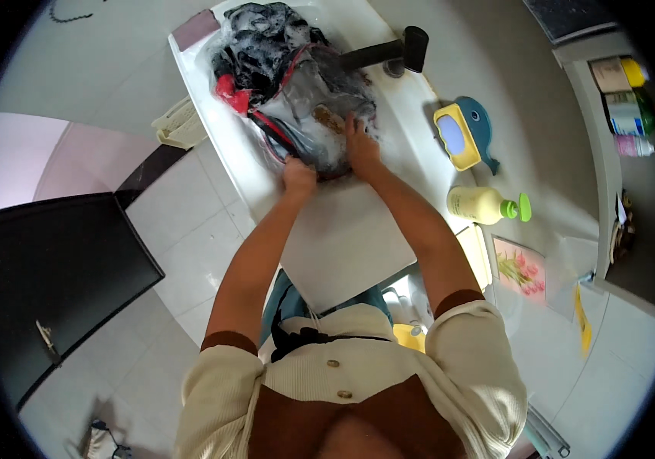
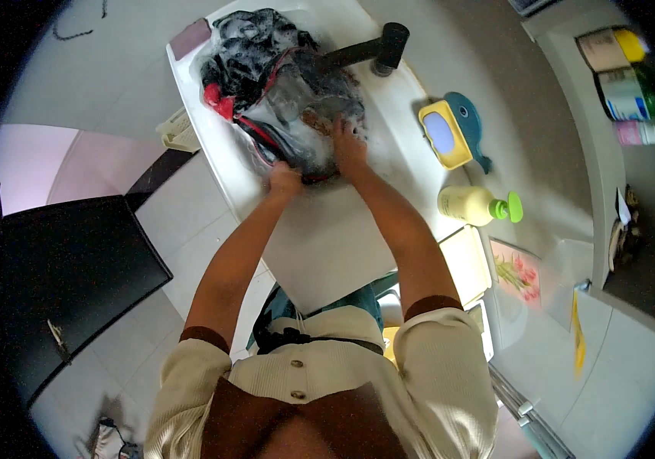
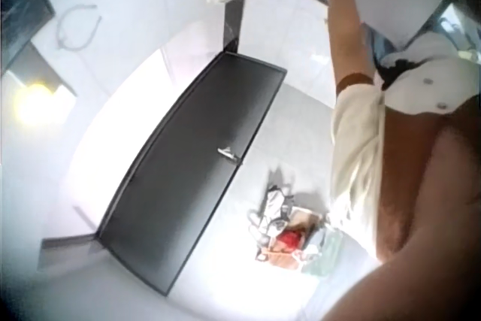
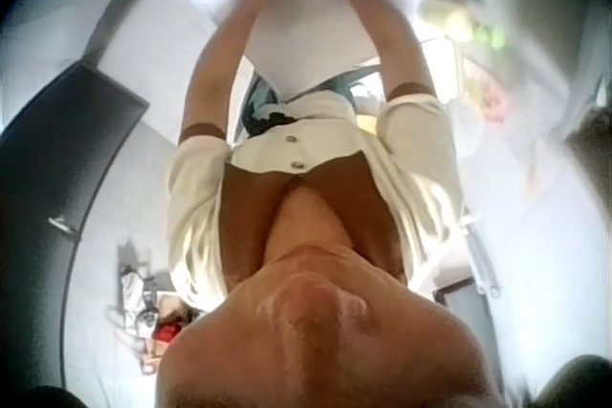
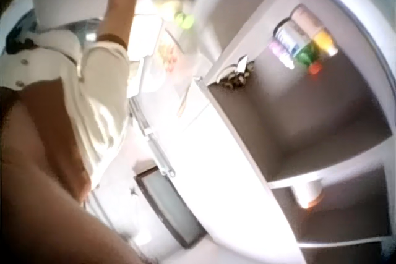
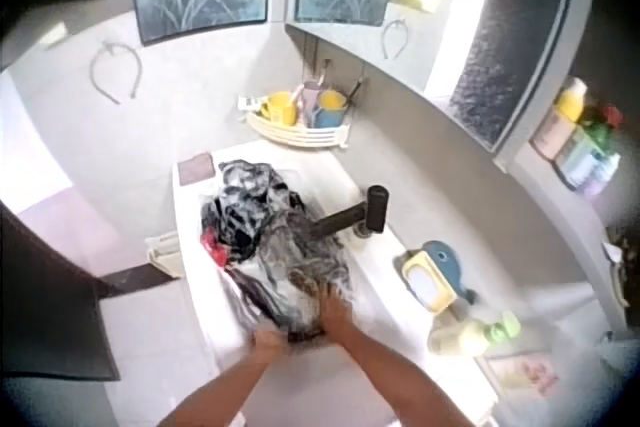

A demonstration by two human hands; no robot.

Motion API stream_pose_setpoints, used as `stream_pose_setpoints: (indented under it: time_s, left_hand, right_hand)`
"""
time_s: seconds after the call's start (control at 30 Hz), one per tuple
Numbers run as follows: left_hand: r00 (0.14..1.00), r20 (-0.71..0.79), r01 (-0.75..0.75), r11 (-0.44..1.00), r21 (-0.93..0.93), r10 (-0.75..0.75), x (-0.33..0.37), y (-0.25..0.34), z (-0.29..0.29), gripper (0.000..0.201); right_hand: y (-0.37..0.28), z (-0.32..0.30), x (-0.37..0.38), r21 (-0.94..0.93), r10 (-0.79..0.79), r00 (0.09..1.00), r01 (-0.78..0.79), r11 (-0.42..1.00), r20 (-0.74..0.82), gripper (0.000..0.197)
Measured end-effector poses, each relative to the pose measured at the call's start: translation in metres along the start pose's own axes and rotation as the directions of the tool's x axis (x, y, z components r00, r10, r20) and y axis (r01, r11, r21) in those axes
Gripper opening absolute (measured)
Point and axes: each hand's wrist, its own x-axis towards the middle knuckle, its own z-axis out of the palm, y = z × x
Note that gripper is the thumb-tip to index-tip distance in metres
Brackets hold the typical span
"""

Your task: The person scrubs a backpack with a brush and soapy water in a sink, cleaning both the exterior and the interior compartments before rinsing it and hanging it on a rack.

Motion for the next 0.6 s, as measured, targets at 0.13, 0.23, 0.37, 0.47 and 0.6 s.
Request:
stream_pose_setpoints:
  time_s: [0.13,0.23,0.37,0.47,0.6]
  left_hand:
    - [0.882,0.324,0.184,-0.382,-0.905,-0.342,-0.039,0.001,-0.027,0.031]
    - [0.925,0.318,0.005,-0.830,-0.557,-0.208,-0.076,0.002,-0.033,0.028]
    - [0.777,-0.622,-0.551,0.584,-0.596,0.099,-0.097,-0.007,0.013,0.004]
    - [0.856,-0.512,-0.509,-0.058,-0.859,0.068,-0.105,0.024,0.035,0.006]
    - [0.961,-0.073,0.218,-0.889,-0.402,0.268,-0.158,0.058,0.007,0.012]
  right_hand:
    - [0.011,-0.040,-0.027,0.135,0.005,0.995,-0.018,0.991,0.095,0.050]
    - [0.007,-0.065,-0.058,0.167,0.211,0.968,-0.232,0.958,0.136,0.044]
    - [-0.005,-0.099,-0.111,0.300,0.374,0.877,-0.460,0.836,0.302,0.060]
    - [-0.013,-0.112,-0.148,0.504,0.385,0.842,-0.536,0.678,0.377,0.059]
    - [0.007,-0.088,-0.192,0.629,0.423,0.884,-0.447,0.636,0.200,0.056]
